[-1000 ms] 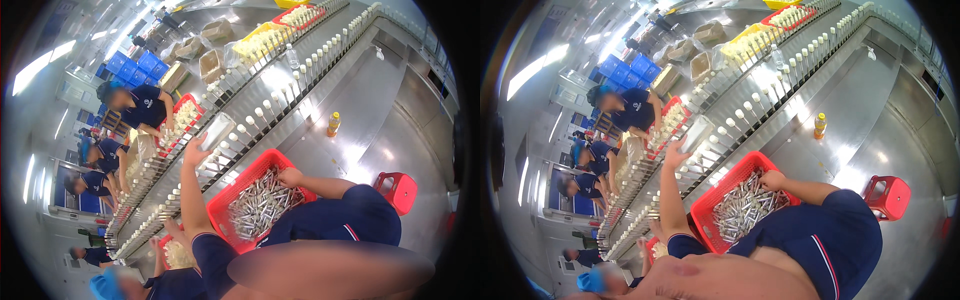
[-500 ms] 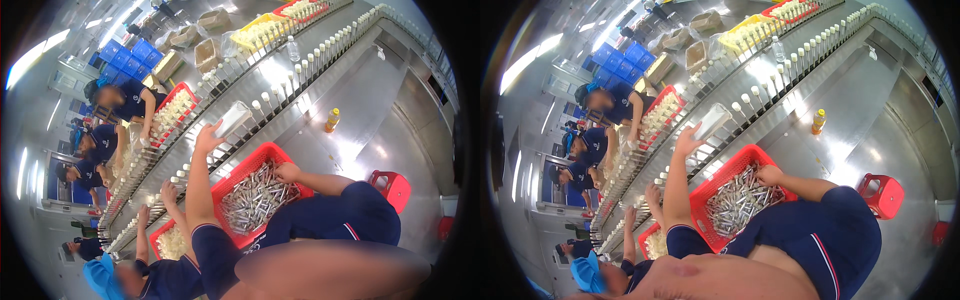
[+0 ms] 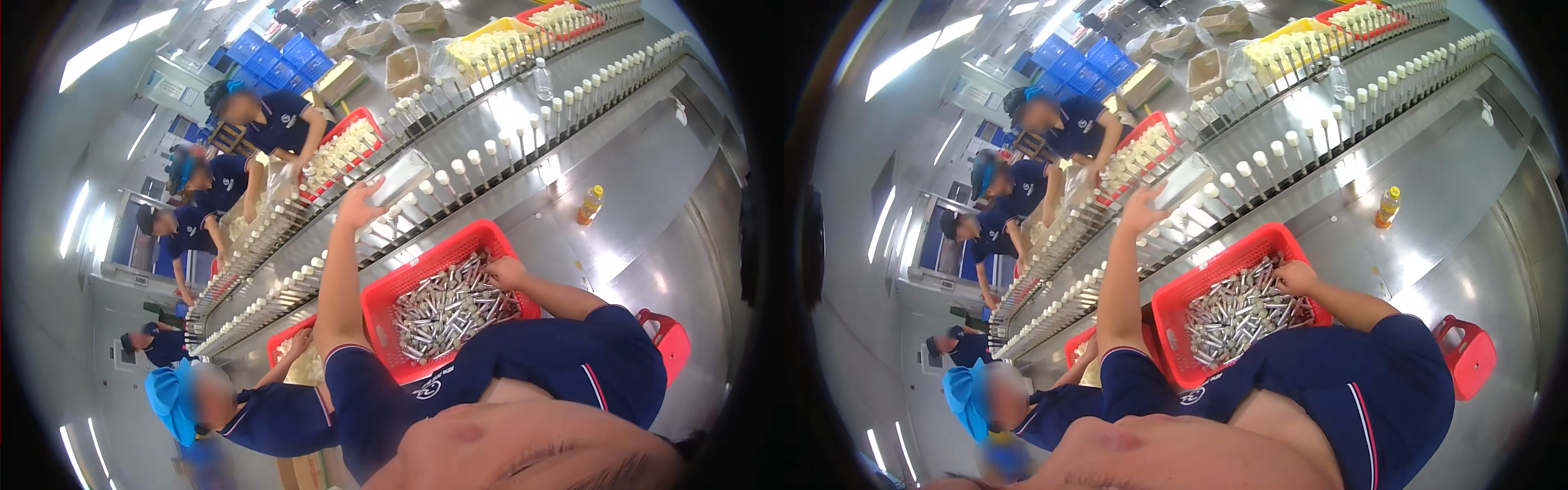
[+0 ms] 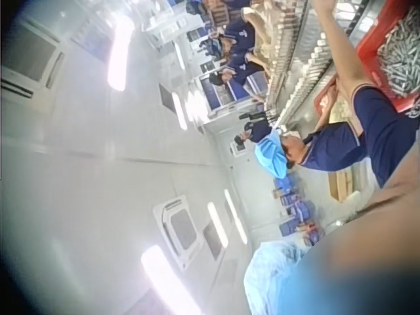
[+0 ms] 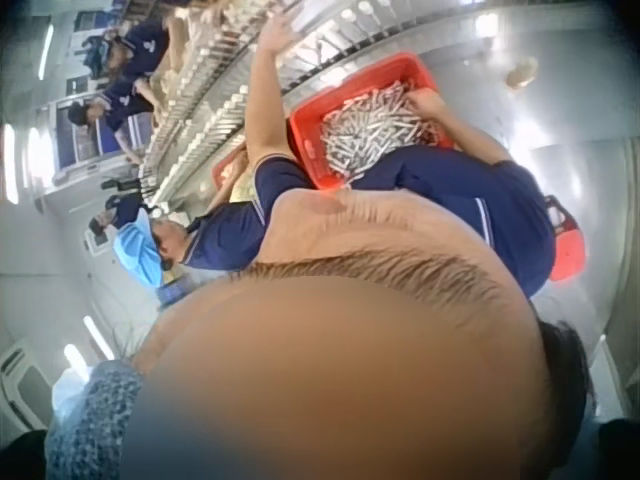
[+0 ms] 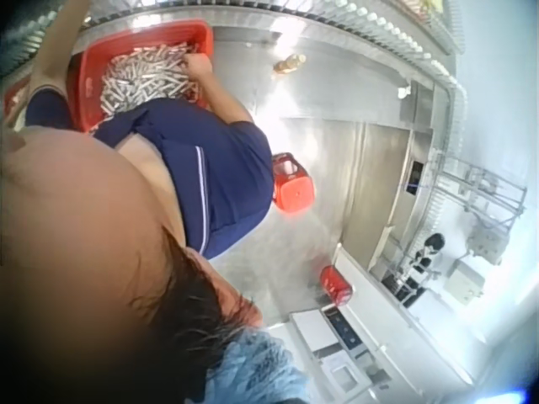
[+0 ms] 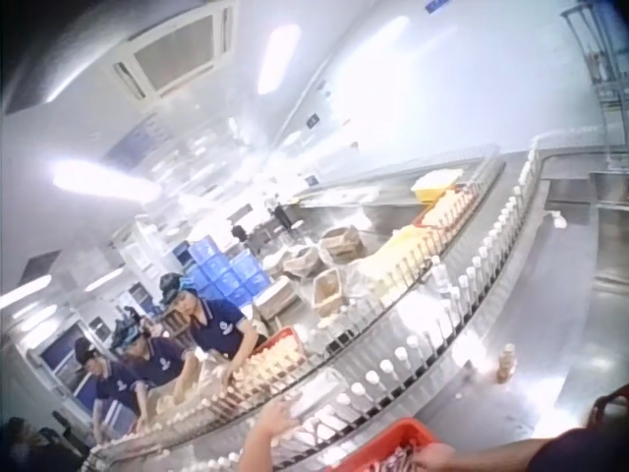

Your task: The person places small metal components into white tubes on a circular assembly line and then places the assembled units into a cardboard box.

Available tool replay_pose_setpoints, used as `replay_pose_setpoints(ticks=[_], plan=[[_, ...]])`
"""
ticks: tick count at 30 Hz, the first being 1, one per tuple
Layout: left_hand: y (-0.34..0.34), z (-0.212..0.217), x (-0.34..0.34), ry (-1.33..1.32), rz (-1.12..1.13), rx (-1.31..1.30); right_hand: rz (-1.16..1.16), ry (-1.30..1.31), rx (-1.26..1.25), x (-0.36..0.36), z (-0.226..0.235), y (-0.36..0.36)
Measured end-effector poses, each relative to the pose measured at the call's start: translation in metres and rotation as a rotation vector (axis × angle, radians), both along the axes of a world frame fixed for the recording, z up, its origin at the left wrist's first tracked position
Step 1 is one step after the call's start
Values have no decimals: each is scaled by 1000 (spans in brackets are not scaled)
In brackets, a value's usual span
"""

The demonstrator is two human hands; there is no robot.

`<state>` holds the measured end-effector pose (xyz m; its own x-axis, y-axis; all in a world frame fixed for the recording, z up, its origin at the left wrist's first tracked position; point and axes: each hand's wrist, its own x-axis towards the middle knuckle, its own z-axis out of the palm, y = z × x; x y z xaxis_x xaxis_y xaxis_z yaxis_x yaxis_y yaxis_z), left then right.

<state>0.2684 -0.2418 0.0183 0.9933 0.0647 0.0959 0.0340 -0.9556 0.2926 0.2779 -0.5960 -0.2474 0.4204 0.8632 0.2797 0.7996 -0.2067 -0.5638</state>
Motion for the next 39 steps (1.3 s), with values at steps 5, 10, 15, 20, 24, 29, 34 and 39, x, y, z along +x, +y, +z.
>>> replay_pose_setpoints(ticks=[5, 10, 15, 20, 24, 29, 34, 39], plan=[[21, -46, -19, 88, 34, 54, 2, 32, 5, -4, 3, 0], [22, -67, -8, 66, 41, -81, 10, 70, -68, -3, -6, 0], [-3, -48, 15, 72, 20, -157, -29, 0, -58, 2, -3, 2], [-16, -40, 14, -26, -91, -194, 6, 13, -7, -1, 2, 0], [-17, -5, 15, -98, -92, -171, -41, 11, 20, -4, 3, -2], [11, 8, 4, -137, -96, -24, -24, 12, 5, 1, -8, -1], [29, -12, -14, 18, -53, -36, 3, 9, 61, 3, -15, 1], [29, -44, -20, 63, -3, -66, -12, 57, -38, 5, 3, -1]])
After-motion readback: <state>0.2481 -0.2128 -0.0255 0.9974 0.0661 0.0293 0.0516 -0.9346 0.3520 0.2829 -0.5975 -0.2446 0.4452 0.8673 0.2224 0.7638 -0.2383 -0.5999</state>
